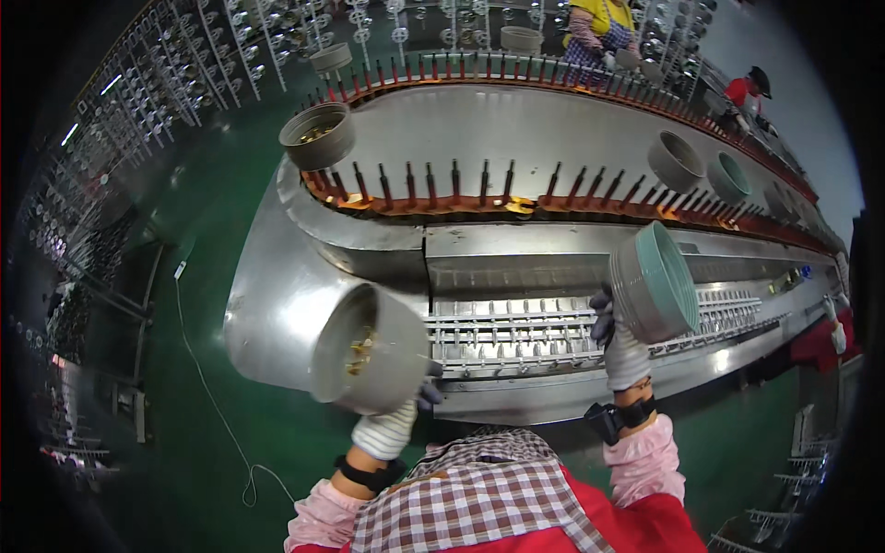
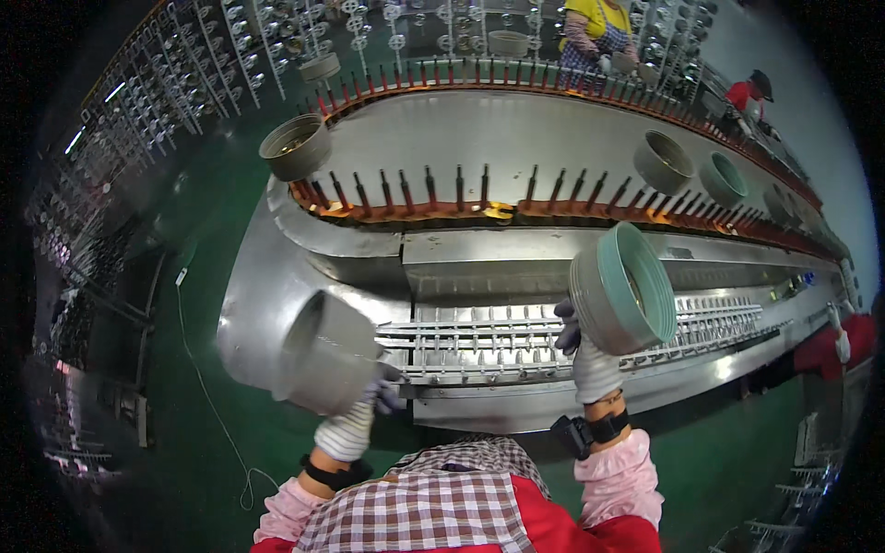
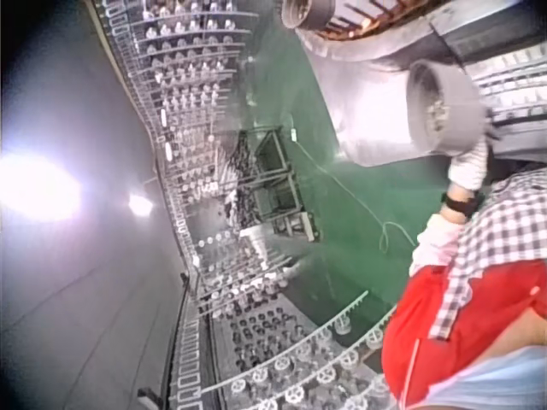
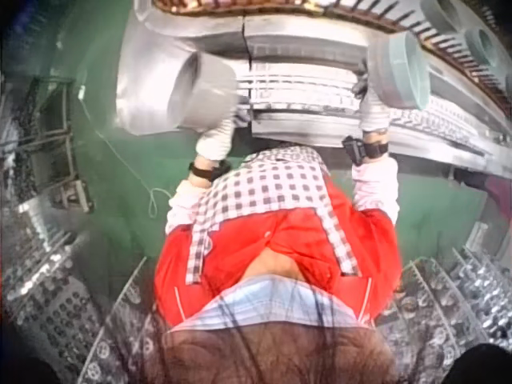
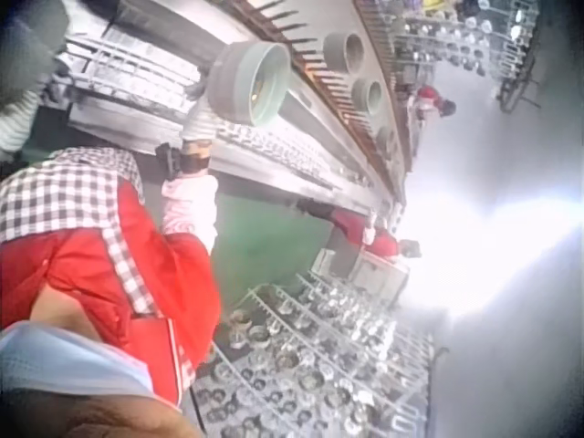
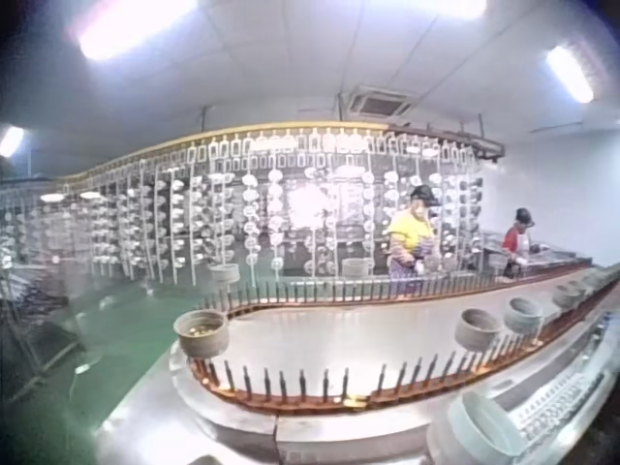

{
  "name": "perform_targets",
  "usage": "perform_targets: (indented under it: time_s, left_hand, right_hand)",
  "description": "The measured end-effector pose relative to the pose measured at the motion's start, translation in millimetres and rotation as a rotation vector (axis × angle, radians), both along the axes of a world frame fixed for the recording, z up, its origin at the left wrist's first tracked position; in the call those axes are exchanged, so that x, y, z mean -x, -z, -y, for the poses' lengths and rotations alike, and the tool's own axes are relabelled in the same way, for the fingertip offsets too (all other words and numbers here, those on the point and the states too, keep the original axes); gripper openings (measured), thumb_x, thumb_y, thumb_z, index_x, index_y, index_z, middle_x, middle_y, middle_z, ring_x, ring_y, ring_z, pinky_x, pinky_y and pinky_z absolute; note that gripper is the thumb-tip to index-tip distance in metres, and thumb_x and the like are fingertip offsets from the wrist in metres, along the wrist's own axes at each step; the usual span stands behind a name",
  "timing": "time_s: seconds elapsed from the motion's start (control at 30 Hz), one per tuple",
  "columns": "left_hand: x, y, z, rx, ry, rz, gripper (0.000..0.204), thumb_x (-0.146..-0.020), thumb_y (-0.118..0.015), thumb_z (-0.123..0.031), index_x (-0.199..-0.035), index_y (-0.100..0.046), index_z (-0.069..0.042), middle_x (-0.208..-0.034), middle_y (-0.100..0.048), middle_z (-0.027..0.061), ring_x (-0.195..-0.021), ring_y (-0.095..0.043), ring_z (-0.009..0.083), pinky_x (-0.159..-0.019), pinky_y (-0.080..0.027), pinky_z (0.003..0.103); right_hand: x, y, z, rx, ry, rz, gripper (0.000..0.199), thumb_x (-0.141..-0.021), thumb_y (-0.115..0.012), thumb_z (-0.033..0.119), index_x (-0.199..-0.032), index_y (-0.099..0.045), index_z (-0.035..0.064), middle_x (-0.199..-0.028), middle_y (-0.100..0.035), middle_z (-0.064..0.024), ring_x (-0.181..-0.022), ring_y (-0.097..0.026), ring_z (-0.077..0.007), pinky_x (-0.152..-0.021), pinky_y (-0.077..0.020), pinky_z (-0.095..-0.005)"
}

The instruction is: The recorder picks up circular plastic parts from a tray on a conveyor and hangs them onto a vertical rack for processing.

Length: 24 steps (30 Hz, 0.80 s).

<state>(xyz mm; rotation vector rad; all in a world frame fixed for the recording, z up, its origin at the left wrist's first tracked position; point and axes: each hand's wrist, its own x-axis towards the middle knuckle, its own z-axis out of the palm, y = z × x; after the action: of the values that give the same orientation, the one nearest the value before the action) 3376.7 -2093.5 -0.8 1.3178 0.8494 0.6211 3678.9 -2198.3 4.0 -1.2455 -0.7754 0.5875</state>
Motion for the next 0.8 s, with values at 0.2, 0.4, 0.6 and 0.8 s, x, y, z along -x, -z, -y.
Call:
perform_targets:
  time_s: [0.2, 0.4, 0.6, 0.8]
  left_hand:
    - [-24, 93, 32, -0.371, 0.479, -0.229, 0.031, -0.091, -0.036, -0.023, -0.116, -0.043, -0.006, -0.102, -0.056, 0.0085, -0.092, -0.054, 0.0174, -0.079, -0.045, 0.028]
    - [-55, 123, 33, -0.726, 0.404, -0.298, 0.043, -0.089, -0.040, -0.022, -0.128, -0.028, -0.009, -0.125, -0.040, 0.0103, -0.112, -0.041, 0.0230, -0.092, -0.038, 0.037]
    - [-88, 102, 44, -0.141, 0.349, 0.137, 0.046, -0.087, -0.043, -0.023, -0.129, -0.027, -0.011, -0.127, -0.037, 0.0101, -0.115, -0.037, 0.0263, -0.094, -0.035, 0.042]
    - [-117, 101, 63, -0.016, 0.305, 0.216, 0.047, -0.086, -0.044, -0.024, -0.129, -0.028, -0.012, -0.128, -0.036, 0.0100, -0.117, -0.036, 0.0278, -0.096, -0.034, 0.044]
  right_hand:
    - [12, 24, 48, 0.109, 0.160, -0.086, 0.050, -0.079, -0.054, 0.045, -0.105, -0.050, 0.0023, -0.081, -0.055, -0.0030, -0.046, -0.046, -0.0036, -0.036, -0.0352, -0.0146]
    - [0, 46, 69, 0.239, 0.275, -0.087, 0.028, -0.088, -0.045, 0.026, -0.090, -0.056, 0.0011, -0.057, -0.056, -0.0039, -0.044, -0.050, -0.0076, -0.037, -0.0358, -0.0174]
    - [-32, 99, 88, 0.272, 0.073, 0.142, 0.030, -0.088, -0.042, 0.029, -0.090, -0.056, 0.0025, -0.067, -0.058, -0.0042, -0.046, -0.052, -0.0096, -0.039, -0.0398, -0.0180]
    - [-59, 126, 101, -0.283, -0.099, -1.031, 0.033, -0.088, -0.041, 0.022, -0.118, -0.041, 0.0072, -0.113, -0.049, -0.0142, -0.095, -0.054, -0.0239, -0.066, -0.0512, -0.0403]
